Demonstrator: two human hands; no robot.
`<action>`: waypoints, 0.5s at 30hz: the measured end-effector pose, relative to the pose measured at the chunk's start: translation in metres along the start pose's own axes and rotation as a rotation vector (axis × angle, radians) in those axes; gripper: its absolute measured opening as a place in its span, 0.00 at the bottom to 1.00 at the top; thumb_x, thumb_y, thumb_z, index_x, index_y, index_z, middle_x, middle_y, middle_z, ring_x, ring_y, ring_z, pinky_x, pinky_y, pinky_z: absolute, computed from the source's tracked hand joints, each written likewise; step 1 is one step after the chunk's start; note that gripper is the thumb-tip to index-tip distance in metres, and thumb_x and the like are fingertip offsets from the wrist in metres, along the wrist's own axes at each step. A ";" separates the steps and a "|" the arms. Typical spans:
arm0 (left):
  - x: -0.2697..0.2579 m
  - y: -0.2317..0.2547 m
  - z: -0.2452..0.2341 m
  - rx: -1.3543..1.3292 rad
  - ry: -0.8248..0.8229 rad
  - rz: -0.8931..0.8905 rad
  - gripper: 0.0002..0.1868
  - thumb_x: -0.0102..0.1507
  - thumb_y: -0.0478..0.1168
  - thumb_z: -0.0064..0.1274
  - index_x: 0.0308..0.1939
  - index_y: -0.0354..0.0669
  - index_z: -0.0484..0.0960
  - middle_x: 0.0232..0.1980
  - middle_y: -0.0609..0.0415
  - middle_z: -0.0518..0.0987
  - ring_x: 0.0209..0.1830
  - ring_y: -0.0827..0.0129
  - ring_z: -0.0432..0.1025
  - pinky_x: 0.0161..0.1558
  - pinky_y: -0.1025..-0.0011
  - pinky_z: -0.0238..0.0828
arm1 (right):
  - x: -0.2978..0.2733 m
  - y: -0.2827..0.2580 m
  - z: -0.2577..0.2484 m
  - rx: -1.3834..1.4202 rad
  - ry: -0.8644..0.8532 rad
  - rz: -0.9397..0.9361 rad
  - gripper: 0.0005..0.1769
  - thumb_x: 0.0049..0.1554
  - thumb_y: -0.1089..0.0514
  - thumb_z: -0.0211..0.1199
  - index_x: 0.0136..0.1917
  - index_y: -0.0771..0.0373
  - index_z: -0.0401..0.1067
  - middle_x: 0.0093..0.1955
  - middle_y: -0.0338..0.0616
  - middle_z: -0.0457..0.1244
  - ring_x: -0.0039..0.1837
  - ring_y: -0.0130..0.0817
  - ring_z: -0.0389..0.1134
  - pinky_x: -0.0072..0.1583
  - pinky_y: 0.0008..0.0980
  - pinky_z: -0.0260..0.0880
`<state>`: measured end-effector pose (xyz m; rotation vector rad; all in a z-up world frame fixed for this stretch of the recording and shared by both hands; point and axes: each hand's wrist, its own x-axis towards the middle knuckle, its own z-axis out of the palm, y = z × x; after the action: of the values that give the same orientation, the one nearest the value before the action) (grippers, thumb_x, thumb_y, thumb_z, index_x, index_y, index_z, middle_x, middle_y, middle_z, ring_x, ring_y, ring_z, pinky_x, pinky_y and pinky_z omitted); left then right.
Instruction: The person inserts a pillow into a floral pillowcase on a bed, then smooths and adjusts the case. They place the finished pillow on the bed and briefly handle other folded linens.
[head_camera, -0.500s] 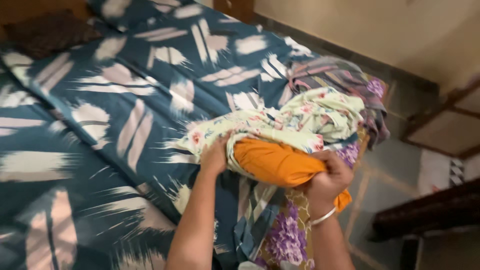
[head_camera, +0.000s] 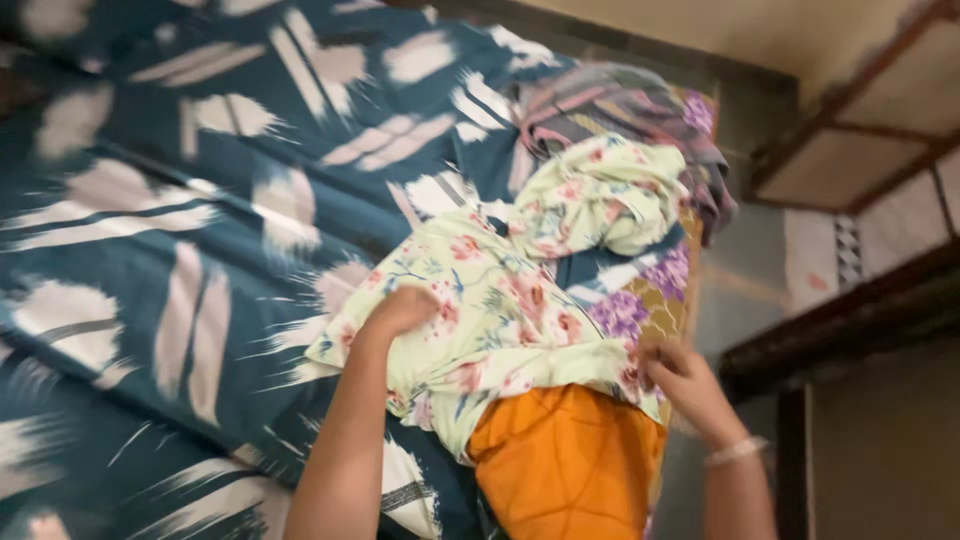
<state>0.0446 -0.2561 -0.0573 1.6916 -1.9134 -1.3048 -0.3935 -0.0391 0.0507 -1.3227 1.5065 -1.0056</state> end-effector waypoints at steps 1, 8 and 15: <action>0.015 0.010 0.005 0.190 0.202 0.024 0.22 0.60 0.50 0.52 0.50 0.43 0.89 0.51 0.41 0.85 0.54 0.51 0.78 0.58 0.57 0.72 | 0.002 0.012 0.004 -0.184 0.043 0.075 0.16 0.56 0.59 0.60 0.55 0.68 0.77 0.42 0.52 0.71 0.46 0.37 0.72 0.49 0.33 0.71; 0.035 0.046 0.004 0.599 0.599 -0.146 0.42 0.58 0.66 0.54 0.64 0.38 0.72 0.64 0.40 0.69 0.66 0.47 0.60 0.56 0.39 0.58 | -0.020 0.144 0.009 -0.634 0.282 0.622 0.36 0.59 0.34 0.63 0.56 0.73 0.78 0.51 0.64 0.70 0.56 0.53 0.72 0.59 0.43 0.69; 0.065 -0.010 0.005 0.577 0.473 0.106 0.17 0.71 0.49 0.40 0.56 0.50 0.81 0.59 0.50 0.79 0.62 0.48 0.69 0.60 0.44 0.62 | -0.014 0.237 0.049 -0.148 0.769 0.531 0.38 0.61 0.35 0.65 0.60 0.76 0.69 0.49 0.60 0.66 0.52 0.49 0.67 0.54 0.44 0.65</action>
<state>0.0290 -0.3115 -0.0899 1.8840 -2.1410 -0.2634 -0.4148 -0.0005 -0.1882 -0.5492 2.3793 -1.1073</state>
